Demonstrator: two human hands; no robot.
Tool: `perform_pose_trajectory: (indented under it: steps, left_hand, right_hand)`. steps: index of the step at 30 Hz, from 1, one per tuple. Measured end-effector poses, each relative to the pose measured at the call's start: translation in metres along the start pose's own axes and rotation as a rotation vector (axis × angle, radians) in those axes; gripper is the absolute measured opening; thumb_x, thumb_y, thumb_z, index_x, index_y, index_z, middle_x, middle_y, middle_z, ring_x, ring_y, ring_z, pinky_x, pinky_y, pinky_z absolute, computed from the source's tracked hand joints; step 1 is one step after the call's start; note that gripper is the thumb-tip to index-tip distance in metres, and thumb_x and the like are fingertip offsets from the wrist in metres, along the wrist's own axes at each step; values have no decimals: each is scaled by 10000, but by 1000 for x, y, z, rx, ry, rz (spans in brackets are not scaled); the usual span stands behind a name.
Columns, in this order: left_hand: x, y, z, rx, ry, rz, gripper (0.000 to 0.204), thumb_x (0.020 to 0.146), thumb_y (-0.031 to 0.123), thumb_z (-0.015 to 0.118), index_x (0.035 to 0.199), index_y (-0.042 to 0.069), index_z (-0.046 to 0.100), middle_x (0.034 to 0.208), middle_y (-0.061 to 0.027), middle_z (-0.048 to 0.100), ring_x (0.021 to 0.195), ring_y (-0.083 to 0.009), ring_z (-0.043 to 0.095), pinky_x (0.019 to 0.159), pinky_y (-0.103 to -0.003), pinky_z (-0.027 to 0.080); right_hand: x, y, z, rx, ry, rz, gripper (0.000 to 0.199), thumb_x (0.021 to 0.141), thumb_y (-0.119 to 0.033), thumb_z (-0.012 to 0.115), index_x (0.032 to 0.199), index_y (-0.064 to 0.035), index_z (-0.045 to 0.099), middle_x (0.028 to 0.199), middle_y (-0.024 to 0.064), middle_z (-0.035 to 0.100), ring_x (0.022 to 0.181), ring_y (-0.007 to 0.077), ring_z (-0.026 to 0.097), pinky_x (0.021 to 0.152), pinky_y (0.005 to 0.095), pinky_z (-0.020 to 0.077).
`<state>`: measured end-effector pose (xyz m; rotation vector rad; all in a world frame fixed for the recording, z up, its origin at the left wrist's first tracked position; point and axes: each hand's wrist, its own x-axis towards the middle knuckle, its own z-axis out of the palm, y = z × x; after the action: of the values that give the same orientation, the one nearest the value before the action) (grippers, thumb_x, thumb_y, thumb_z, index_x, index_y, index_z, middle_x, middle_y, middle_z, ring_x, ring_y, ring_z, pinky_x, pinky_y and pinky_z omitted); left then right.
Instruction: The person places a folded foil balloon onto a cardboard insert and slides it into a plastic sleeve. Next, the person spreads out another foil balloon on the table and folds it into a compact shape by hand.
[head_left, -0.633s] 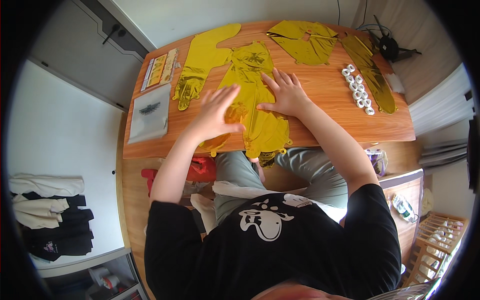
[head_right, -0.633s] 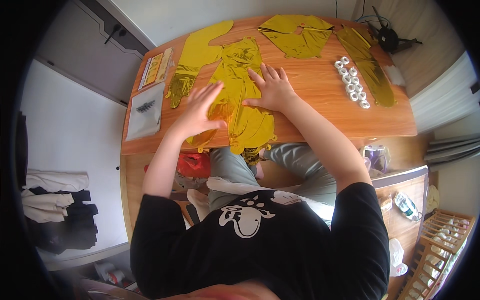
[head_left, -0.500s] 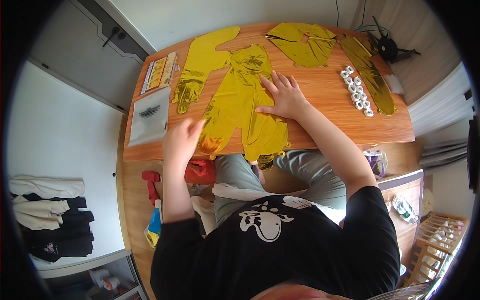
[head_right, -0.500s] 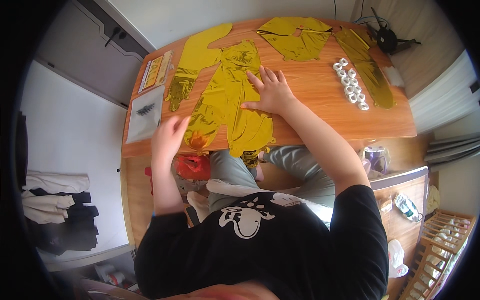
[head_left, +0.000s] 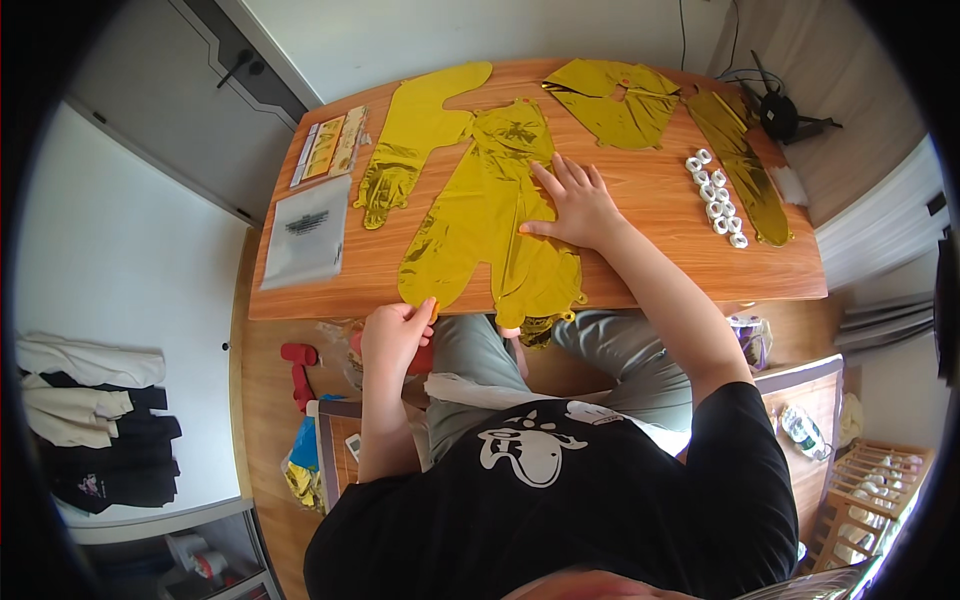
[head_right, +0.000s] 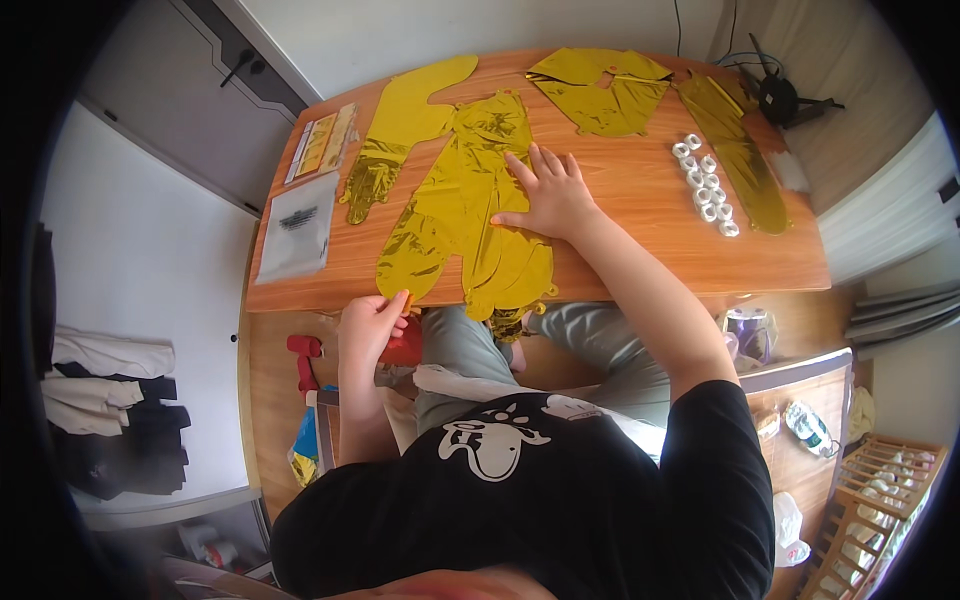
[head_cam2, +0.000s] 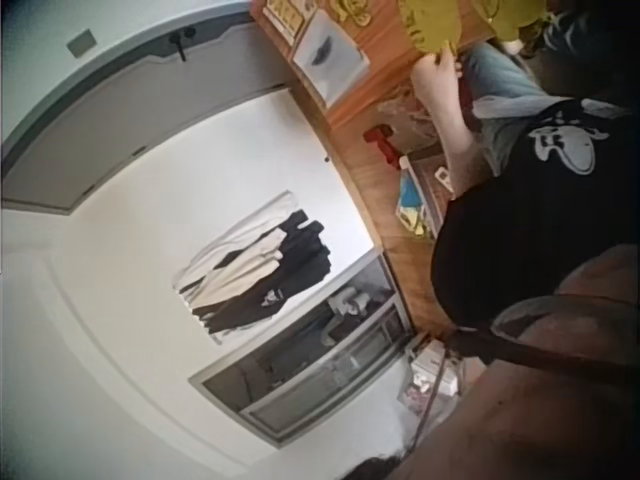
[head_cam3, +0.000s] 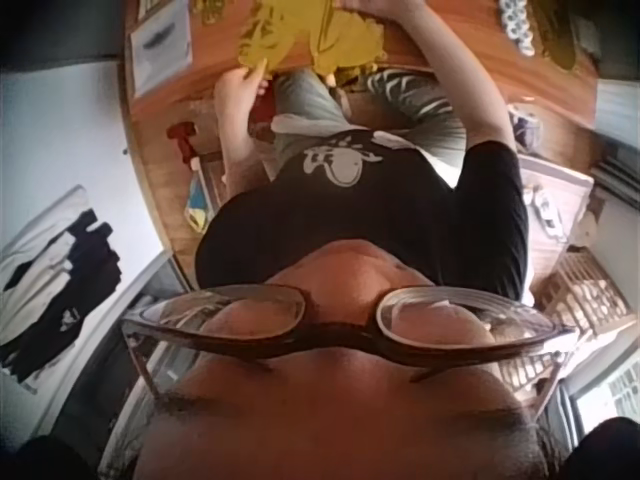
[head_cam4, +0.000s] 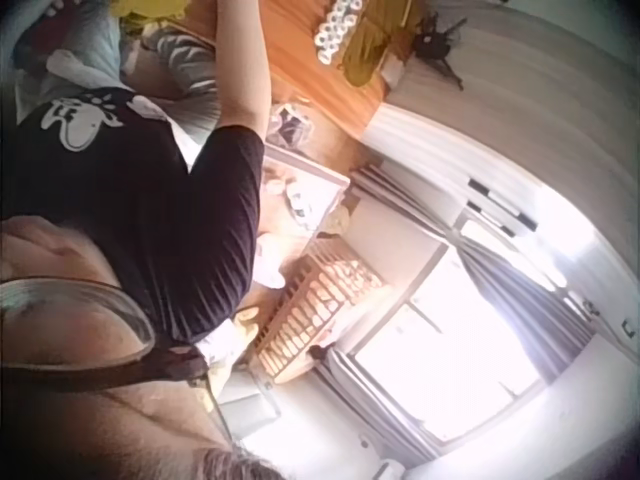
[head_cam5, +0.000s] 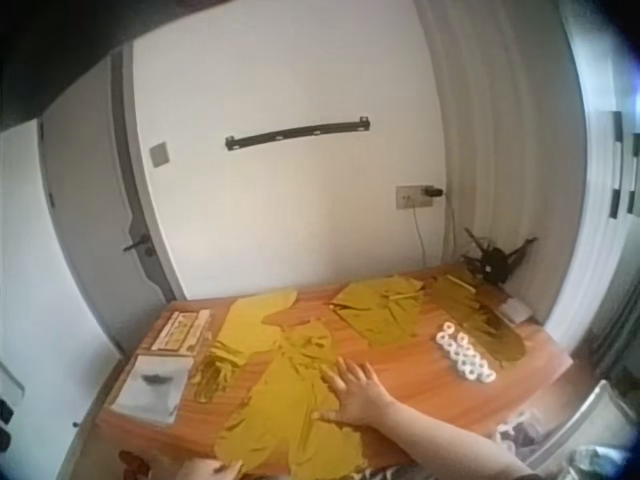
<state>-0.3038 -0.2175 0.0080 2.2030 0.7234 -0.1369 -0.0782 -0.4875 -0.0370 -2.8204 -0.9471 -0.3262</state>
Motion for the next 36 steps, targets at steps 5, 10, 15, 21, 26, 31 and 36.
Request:
perform_pose_trajectory:
  steps: [5,10,15,21,26,31,36]
  left_hand:
    - [7,9,-2,-144,109,308,220,968,195,743,963,-25,736,731,-54,716,657,-107,686,635,-260,530]
    - [12,43,9,-436,16,734,153,961,102,724,1055,-11,680,1109,-131,709,933,-155,709,743,-307,564]
    - [35,107,39,-3,-130,1063,190,969,182,707,961,26,600,1557,-133,514,1408,-337,485,1227,-585,215]
    - [72,120,65,-101,-669,909,216,1014,241,661,1089,48,600,1485,-103,565,1214,-300,621,1145,-467,404]
    - [139,103,58,-608,-607,658,362,1060,275,603,1353,69,547,1496,-133,525,1288,-299,578,1107,-432,460]
    - [183,96,51,617,-38,1141,750,1035,490,585,1598,57,343,1703,-180,237,1577,-327,229,1285,-507,204]
    - [190,103,59,746,-172,1161,880,1024,613,501,1642,51,225,1712,-190,198,1599,-334,141,1302,-500,132]
  right_hand:
    - [1,1,-2,-1,-7,2,1157,780,-910,536,1641,-178,286,1622,275,348,1506,408,345,1237,577,226]
    - [3,1,-5,22,-45,10,1172,777,-920,525,1651,-184,264,1645,266,312,1527,392,307,1240,586,204]
    - [4,5,1,24,-61,12,1181,764,-872,595,1662,-195,234,1656,259,296,1545,375,279,1238,594,201]
    - [15,30,39,-335,-70,-88,1008,879,-431,698,1680,-237,117,1651,215,322,1511,335,351,1187,570,331]
    - [10,23,42,-320,63,-90,985,906,-344,680,1681,-228,84,1658,204,300,1485,324,388,1167,546,362]
    - [9,15,26,-231,11,-91,859,975,-328,587,1673,-169,114,1642,229,324,1477,341,403,1193,553,311]
    - [8,20,32,-121,75,-55,746,1000,-353,549,1638,-154,218,1619,224,371,1499,349,375,1204,544,301]
